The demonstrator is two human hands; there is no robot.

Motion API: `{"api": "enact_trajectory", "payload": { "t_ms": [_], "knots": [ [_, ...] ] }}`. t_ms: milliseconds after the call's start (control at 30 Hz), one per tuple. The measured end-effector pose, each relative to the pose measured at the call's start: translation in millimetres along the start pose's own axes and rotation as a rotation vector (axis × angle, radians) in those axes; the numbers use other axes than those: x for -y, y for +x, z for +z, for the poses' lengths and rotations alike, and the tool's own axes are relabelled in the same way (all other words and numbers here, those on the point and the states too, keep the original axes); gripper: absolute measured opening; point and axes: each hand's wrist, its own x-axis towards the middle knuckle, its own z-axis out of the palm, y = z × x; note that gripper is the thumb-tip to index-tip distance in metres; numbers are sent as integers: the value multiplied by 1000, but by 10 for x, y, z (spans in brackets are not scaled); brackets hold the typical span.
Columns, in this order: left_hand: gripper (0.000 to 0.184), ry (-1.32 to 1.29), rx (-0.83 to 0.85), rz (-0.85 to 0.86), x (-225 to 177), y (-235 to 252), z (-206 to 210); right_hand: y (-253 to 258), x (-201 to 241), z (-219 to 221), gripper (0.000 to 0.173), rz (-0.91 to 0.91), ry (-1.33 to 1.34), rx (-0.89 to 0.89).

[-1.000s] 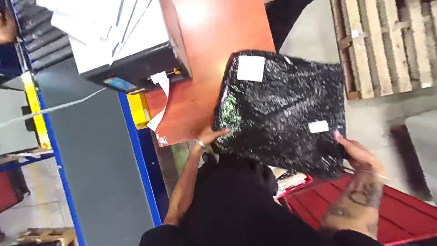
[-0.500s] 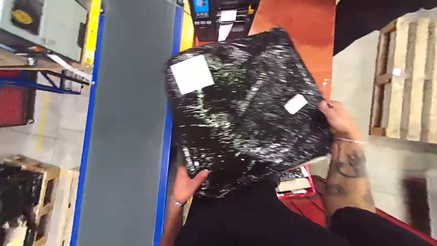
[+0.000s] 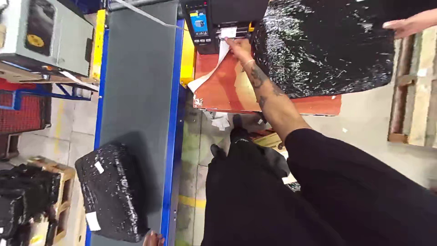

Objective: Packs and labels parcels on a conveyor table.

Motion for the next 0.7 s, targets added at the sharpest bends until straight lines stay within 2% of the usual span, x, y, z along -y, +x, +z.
{"api": "enact_trajectory", "payload": {
  "t_ms": [100, 167, 233, 300, 367, 433, 500, 533, 567, 633, 667, 700],
  "knots": [
    [37, 177, 53, 180, -511, -64, 190, 222, 25, 77, 53, 12, 129, -76],
    [35, 260, 106, 270, -943, -58, 549, 218, 29, 142, 36, -49, 345, -134],
    [35, 307, 194, 323, -1415, -114, 1156, 68, 23, 153, 24, -156, 520, -124],
    [32, 339, 359, 407, -1784, -192, 1984, -177, -46, -66, 21, -212, 552, -82],
    [33, 367, 642, 528, -2172, -374, 2973, -343, -265, -563, 24, -298, 347, -138],
    [36, 376, 938, 621, -2466, -744, 3989, -458, -623, -1273, 34, -285, -95, -310],
    [50, 424, 1199, 594, -2688, -1228, 4919, -645, -915, -2133, 52, 40, -553, -355],
    [61, 475, 1292, 575, -2774, -1484, 5334, -729, -1042, -2573, 65, 230, -645, -394],
    [73, 528, 1346, 558, -2873, -1722, 5699, -788, -1136, -2995, 76, 376, -685, -473],
    [87, 558, 1357, 522, -3016, -2140, 6253, -992, -1127, -3692, 80, 482, -674, -642],
    [91, 554, 1315, 494, -3040, -2293, 6372, -1140, -920, -3872, 76, 528, -614, -667],
    [96, 550, 1256, 482, -3098, -2421, 6435, -1206, -510, -3949, 71, 558, -514, -644]
  ]
}}
